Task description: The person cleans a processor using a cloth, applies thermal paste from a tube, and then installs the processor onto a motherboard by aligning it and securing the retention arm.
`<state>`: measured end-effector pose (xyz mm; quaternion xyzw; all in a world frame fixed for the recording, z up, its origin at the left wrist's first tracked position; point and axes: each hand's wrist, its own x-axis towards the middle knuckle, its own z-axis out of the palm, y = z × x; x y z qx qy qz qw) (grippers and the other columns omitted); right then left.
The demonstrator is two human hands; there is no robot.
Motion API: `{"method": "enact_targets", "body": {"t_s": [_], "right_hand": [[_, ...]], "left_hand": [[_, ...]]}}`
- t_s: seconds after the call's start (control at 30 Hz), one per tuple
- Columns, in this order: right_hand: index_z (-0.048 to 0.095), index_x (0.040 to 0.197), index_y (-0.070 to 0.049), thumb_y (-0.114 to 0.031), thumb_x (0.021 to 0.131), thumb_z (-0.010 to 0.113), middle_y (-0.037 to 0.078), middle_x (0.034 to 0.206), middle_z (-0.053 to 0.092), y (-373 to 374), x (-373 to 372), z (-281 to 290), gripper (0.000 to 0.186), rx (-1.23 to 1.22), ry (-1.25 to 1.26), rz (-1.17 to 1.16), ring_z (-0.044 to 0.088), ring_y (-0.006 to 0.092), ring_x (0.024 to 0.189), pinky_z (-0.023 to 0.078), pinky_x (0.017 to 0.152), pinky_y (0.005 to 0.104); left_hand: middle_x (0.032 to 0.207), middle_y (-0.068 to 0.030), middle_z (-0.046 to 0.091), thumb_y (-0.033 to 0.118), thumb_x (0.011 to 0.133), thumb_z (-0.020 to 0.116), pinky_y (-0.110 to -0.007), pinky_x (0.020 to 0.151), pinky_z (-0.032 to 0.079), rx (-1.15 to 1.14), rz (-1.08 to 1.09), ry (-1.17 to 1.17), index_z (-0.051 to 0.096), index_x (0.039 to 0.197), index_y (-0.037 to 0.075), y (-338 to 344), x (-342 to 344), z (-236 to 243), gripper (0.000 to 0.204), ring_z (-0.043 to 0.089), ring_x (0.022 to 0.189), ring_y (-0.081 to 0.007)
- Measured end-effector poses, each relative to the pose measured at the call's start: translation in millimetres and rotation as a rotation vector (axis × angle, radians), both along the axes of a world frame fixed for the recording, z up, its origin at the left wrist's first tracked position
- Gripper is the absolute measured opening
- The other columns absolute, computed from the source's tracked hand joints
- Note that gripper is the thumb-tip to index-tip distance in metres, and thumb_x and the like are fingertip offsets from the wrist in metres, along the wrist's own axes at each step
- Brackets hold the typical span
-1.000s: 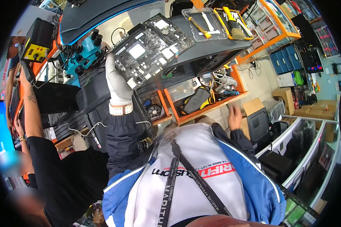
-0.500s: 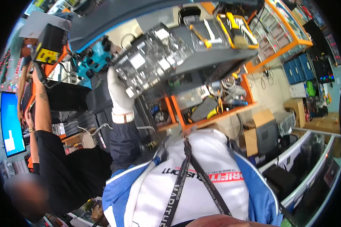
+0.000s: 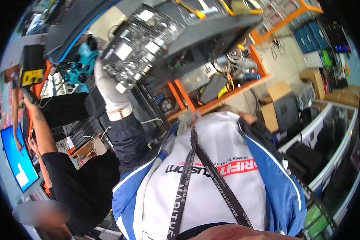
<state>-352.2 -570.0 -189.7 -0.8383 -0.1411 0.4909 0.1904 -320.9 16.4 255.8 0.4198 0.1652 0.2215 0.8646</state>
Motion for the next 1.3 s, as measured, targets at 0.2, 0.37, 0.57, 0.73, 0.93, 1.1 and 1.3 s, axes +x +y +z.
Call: {"method": "enact_targets", "body": {"t_s": [0.2,0.37,0.57,0.73,0.93,1.1,1.3], "right_hand": [[0.079,0.125,-0.015,-0.062,0.104,0.053,0.024,0.130,0.074,44.2,32.8,29.2,0.058,-0.346,-0.007,0.244,0.071,0.0461,0.118,0.057,0.099,0.0525],[0.066,0.151,-0.012,-0.076,0.099,0.046,0.024,0.156,0.060,111.0,38.9,81.4,0.085,-0.255,-0.028,0.045,0.057,0.0403,0.145,0.045,0.121,0.0476],[0.066,0.148,-0.008,-0.055,0.107,0.040,0.027,0.153,0.061,101.0,62.9,-35.5,0.067,-0.042,0.048,0.478,0.055,0.0394,0.148,0.040,0.124,0.0463],[0.071,0.139,-0.008,-0.048,0.108,0.043,0.030,0.143,0.067,109.8,84.1,-39.9,0.058,-0.139,0.083,0.530,0.064,0.0453,0.133,0.047,0.116,0.0510],[0.074,0.134,-0.009,-0.050,0.107,0.048,0.029,0.136,0.070,130.0,112.5,52.9,0.057,-0.223,0.043,0.851,0.067,0.0458,0.127,0.050,0.112,0.0520],[0.080,0.123,-0.007,-0.051,0.103,0.062,0.025,0.118,0.078,159.8,146.5,110.0,0.051,-0.016,-0.292,0.754,0.075,0.0451,0.108,0.058,0.096,0.0528],[0.069,0.144,-0.005,-0.016,0.106,0.070,0.012,0.102,0.080,269.3,97.7,260.1,0.040,0.570,-0.293,0.497,0.072,0.0140,0.087,0.057,0.083,0.0302]], "left_hand": [[0.136,-0.0099,0.074,0.034,0.115,0.053,-0.045,0.102,0.061,-0.008,-0.040,-0.014,0.065,0.142,0.006,4.4,-6.4,-18.4,0.041,0.074,0.118,-0.0255],[0.134,-0.0117,0.074,0.034,0.114,0.054,-0.046,0.101,0.063,-0.156,-0.098,-0.072,0.064,0.144,0.003,6.6,1.8,-15.6,0.044,0.075,0.115,-0.0290],[0.132,-0.0125,0.072,0.037,0.116,0.046,-0.038,0.092,0.062,0.054,-0.015,-0.046,0.064,0.141,0.004,4.4,-12.3,4.1,0.046,0.074,0.107,-0.0254],[0.138,-0.0149,0.068,0.019,0.114,0.048,-0.038,0.110,0.050,0.497,0.127,-0.265,0.059,0.144,-0.002,2.4,-26.8,-23.6,0.039,0.066,0.124,-0.0245],[0.146,-0.0241,0.061,0.030,0.106,0.063,-0.045,0.115,0.048,0.737,0.316,-0.340,0.044,0.156,-0.006,9.0,-34.2,-65.4,0.064,0.063,0.129,-0.0373],[0.153,-0.0205,0.056,0.066,0.097,0.071,-0.049,0.112,0.050,-0.226,0.163,-0.110,0.038,0.162,0.001,30.6,-67.2,-74.1,0.097,0.063,0.129,-0.0326],[0.157,-0.0266,0.052,0.072,0.103,0.055,-0.057,0.111,0.051,0.054,0.504,-0.002,0.043,0.160,0.003,-4.8,-107.0,-61.3,0.091,0.062,0.130,-0.0456]]}}
